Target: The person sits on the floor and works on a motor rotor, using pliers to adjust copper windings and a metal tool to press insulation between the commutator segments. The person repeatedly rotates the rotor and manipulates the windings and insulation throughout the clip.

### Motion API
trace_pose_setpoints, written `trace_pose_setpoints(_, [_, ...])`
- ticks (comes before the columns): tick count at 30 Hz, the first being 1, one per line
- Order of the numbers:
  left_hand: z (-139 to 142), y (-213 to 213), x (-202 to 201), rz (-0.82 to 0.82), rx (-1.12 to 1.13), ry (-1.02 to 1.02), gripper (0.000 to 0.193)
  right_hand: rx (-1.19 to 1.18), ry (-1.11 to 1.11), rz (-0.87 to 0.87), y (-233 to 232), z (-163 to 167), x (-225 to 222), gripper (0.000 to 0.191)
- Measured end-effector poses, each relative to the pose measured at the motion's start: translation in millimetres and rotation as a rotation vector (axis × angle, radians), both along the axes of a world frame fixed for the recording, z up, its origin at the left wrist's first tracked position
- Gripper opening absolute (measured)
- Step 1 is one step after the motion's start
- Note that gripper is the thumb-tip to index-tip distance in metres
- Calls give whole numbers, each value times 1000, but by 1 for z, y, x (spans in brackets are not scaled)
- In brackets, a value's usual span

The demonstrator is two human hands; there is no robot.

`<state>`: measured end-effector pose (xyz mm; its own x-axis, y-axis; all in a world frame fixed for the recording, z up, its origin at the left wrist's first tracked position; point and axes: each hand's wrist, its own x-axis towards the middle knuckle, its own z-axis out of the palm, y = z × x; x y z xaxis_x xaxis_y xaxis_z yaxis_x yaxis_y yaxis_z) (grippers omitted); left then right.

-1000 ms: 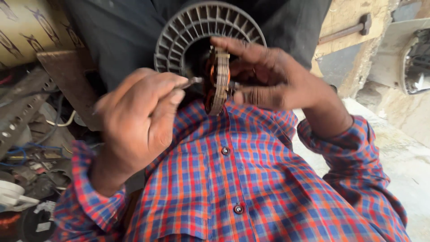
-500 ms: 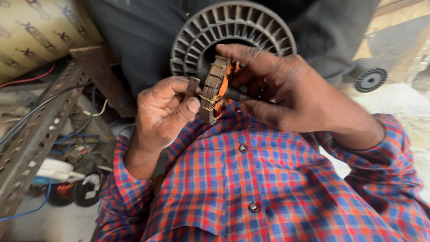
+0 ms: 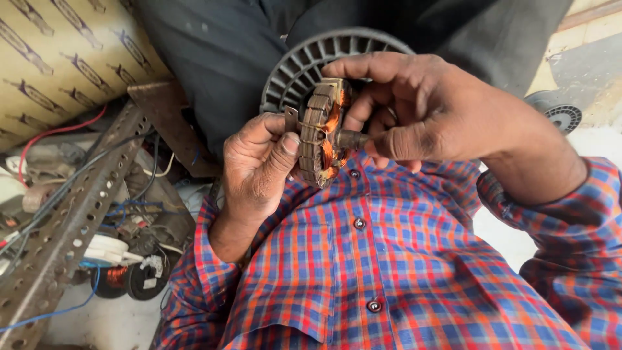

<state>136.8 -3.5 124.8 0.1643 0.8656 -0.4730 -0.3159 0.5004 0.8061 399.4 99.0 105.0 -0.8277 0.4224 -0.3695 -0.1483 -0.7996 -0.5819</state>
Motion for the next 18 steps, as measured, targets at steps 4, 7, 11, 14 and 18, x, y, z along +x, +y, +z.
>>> trace_pose_setpoints(4, [9,14,11,13,-42,3,23,39,-39,57,20,5,4,84])
trace_pose_setpoints(7, [17,22,16,-18,-32,5,22,53,-74,93,29,8,8,84])
trace_pose_setpoints(11, [25,31,23,-63,42,44,20,50,-40,60,29,5,15,82])
trace_pose_setpoints(14, [29,38,28,-97,137,103,25,39,-17,54,26,2,17,85])
trace_pose_setpoints(18, [32,40,31,-156,295,249,38,17,-56,-3,24,16,12,83])
